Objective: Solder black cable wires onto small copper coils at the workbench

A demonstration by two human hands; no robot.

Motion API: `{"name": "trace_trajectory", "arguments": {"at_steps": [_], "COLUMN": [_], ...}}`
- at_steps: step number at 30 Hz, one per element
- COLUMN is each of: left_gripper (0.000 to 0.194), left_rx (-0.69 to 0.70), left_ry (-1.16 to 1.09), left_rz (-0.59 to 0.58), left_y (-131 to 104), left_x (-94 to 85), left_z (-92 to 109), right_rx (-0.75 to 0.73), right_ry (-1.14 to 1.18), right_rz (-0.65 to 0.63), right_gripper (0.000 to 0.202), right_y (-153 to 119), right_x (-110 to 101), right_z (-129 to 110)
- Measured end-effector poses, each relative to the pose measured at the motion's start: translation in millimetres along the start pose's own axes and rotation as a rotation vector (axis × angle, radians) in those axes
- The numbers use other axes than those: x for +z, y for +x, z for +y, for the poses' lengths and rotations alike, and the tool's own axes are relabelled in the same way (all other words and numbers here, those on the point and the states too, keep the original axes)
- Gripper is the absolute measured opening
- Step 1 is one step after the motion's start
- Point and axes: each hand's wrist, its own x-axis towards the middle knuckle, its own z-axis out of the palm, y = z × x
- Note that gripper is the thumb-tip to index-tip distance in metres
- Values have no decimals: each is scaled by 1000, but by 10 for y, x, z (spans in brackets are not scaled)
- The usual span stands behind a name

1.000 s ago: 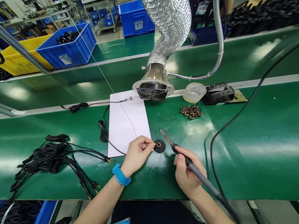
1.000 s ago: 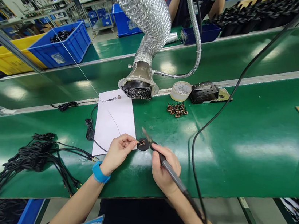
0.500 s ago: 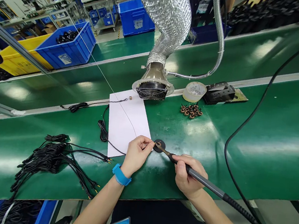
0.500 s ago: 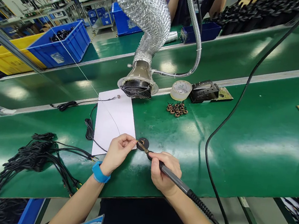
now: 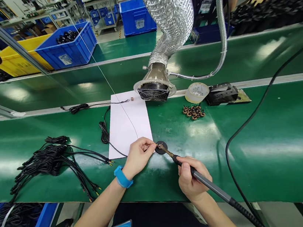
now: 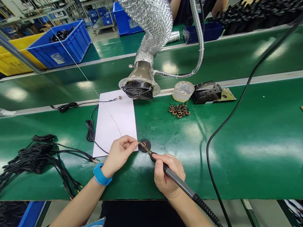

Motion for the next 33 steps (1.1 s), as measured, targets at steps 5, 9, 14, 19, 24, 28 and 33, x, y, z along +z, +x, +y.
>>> {"name": "trace_trajectory", "arguments": {"at_steps": [5, 9, 14, 19, 24, 28, 33], "left_gripper": [22, 22, 21, 20, 20, 19, 20], "left_rx": [-4, -4, -6, -3, -2, -6, -10], "left_ry": [4, 14, 20, 9, 7, 5, -1], "left_rz": [-3, 3, 16, 21, 26, 32, 21], "left_y": [-6, -6, -1, -4, 2, 8, -3], "left_x": [0, -1, 10, 13, 11, 16, 15], "left_z": [-6, -5, -18, -20, -25, -16, 26], "right_rx": [38, 34, 58, 74, 45, 56, -63], "right_ry": [26, 12, 21, 33, 47, 26, 0], "right_rz": [4, 7, 3, 9, 12, -43, -234], "right_gripper": [17, 17, 17, 16, 16, 17, 38], "right_y": [-12, -20, -53, -61, -43, 3, 117], "right_x": [-6, -9, -17, -10, -7, 2, 108], "right_z": [5, 12, 36, 47, 19, -27, -35]}}
